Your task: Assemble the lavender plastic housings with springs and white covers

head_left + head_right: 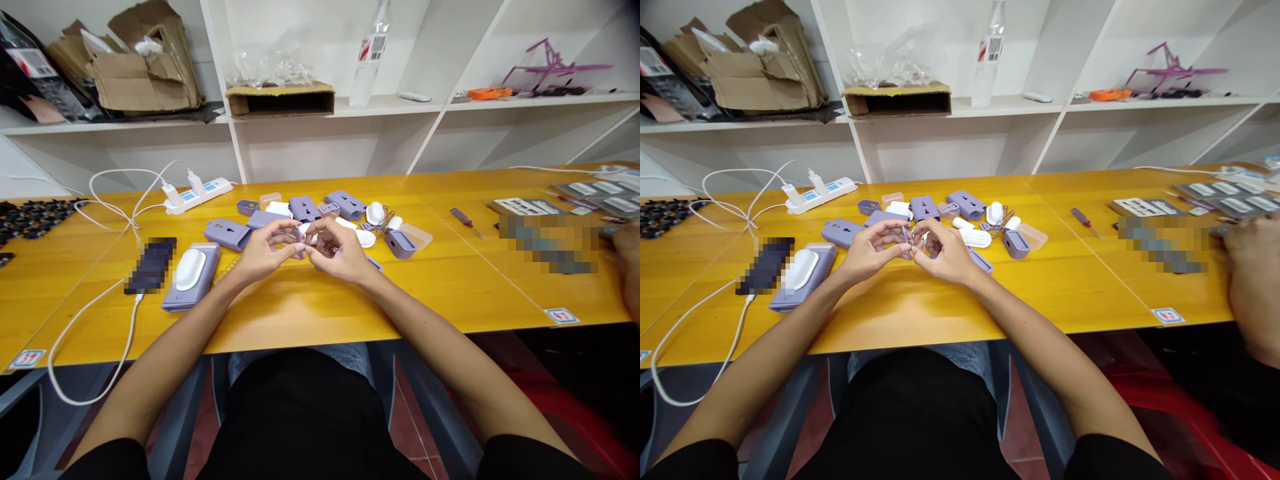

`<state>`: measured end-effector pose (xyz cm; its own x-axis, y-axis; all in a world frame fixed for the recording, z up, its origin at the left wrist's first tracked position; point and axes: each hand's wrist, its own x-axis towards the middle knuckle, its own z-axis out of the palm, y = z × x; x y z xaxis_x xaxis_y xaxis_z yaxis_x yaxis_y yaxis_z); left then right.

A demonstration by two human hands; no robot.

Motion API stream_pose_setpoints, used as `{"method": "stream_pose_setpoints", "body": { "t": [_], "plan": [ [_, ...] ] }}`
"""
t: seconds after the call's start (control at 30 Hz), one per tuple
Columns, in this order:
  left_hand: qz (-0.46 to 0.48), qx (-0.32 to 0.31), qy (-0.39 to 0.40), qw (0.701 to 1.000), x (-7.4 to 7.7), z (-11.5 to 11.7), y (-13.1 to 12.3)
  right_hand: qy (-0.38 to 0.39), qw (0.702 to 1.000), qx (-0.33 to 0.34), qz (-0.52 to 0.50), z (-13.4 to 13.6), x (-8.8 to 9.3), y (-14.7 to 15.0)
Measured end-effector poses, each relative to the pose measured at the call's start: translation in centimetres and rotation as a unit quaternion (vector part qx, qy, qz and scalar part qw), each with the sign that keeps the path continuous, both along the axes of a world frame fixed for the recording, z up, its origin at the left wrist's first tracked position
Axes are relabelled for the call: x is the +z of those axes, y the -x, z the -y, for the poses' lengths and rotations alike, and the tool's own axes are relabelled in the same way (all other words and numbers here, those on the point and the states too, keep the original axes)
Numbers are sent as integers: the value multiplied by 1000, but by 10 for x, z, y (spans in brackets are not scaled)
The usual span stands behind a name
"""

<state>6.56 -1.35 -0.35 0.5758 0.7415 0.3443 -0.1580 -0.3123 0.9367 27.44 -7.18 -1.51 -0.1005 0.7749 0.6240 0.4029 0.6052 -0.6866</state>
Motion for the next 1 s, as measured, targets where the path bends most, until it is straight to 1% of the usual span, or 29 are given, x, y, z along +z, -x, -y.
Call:
{"method": "stream_pose_setpoints", "body": {
  "t": [0.2,0.37,0.53,0.63,0.73,0.87,1.0],
  "plan": [
    [1,11,-14,1000,-1,-1,0,26,999,16,-16,2,0,0],
    [3,-5,-35,999,1,-1,1,51,997,31,-44,3,1,1],
    [-15,-12,-52,998,3,0,0,60,993,45,-88,1,1,1],
    [-17,-12,-60,998,1,-1,0,67,986,69,-139,-1,0,1],
    [-14,-7,-64,998,-2,-3,0,100,974,100,-177,-3,-1,0],
    [-26,17,-73,997,-6,-4,1,169,956,138,-195,-4,1,-2],
    [-56,28,-125,990,-5,-2,3,224,935,164,-220,-2,6,-3]
  ]
}}
